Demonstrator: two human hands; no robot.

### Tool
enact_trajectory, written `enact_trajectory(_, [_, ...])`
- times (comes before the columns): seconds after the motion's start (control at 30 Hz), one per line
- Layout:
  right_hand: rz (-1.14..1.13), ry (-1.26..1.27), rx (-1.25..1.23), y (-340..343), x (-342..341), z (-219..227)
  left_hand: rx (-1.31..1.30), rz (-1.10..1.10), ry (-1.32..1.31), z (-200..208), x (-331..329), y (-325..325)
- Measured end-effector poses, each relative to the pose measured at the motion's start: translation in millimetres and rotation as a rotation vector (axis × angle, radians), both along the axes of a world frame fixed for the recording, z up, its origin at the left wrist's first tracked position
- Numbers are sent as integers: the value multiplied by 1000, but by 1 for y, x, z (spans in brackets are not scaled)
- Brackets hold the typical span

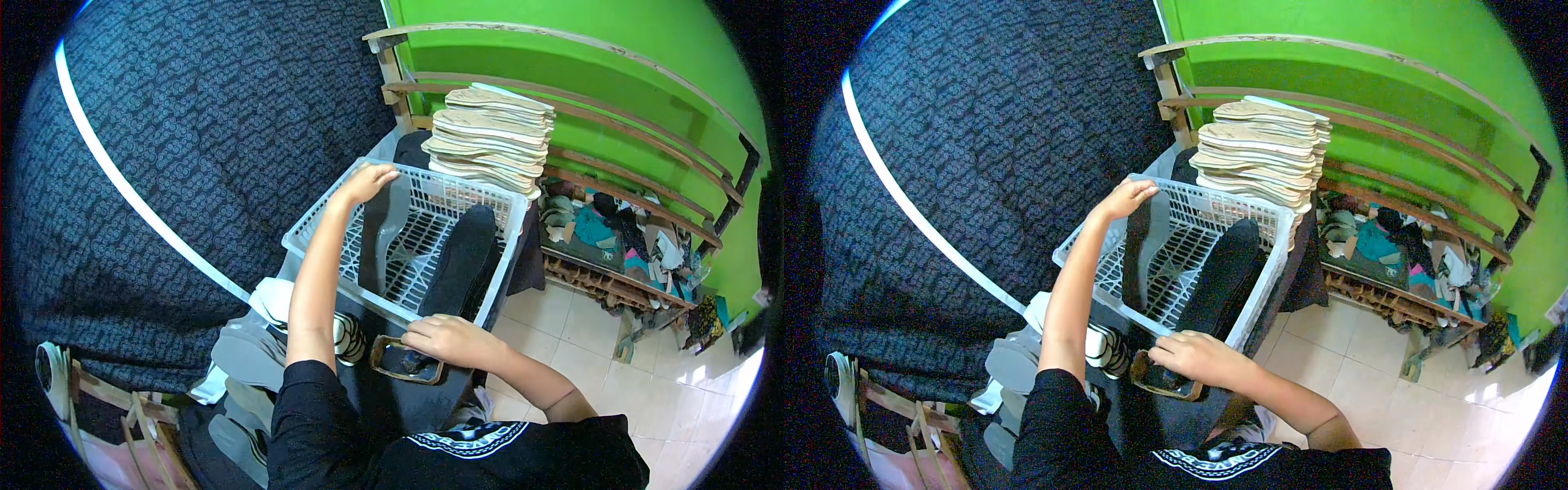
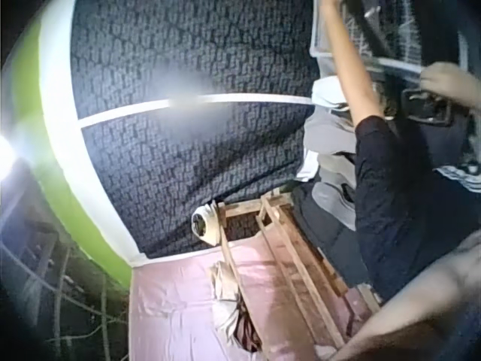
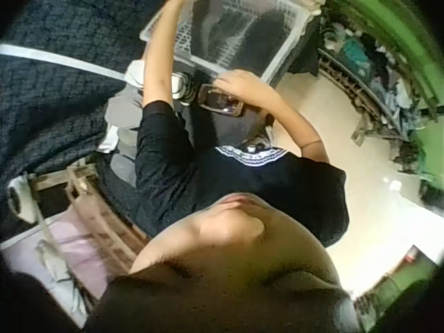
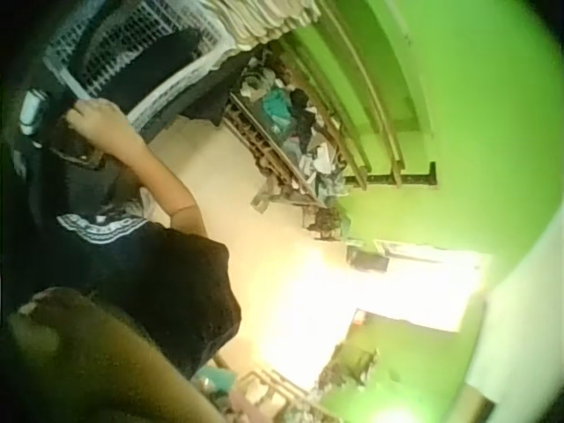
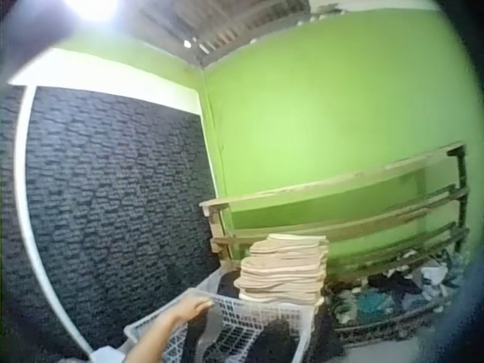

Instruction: The person applies adhesive to shoe insoles using a small brush, places the coated insoles into a plastic basket, and picks up additional insoles from a stack to brush them.

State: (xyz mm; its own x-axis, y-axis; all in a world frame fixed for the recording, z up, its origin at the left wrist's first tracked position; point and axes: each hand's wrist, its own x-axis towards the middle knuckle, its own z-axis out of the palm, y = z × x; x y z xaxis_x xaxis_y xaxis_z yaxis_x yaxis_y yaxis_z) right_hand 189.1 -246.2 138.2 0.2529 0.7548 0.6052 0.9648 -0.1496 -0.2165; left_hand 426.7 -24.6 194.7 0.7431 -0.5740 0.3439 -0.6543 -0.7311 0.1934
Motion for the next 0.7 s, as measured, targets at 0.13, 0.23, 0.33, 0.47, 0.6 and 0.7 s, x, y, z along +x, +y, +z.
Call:
enact_trajectory(0.13, [19,38,-63,-4,6,0,-12,2,104,-28,11,-8])
enact_trajectory(0.23, [38,69,-34,-1,6,2,29,19,185,-43,19,-7])
enact_trajectory(0.33, [17,79,-68,-1,5,1,68,46,196,-61,29,-8])
enact_trajectory(0.47, [-31,27,-85,0,-1,0,176,124,218,-75,32,-19])
enact_trajectory(0.6, [-60,-11,-77,1,-2,0,285,216,175,-86,31,-30])
enact_trajectory(0.7, [-61,4,-79,1,-2,1,371,258,100,-93,30,-30])
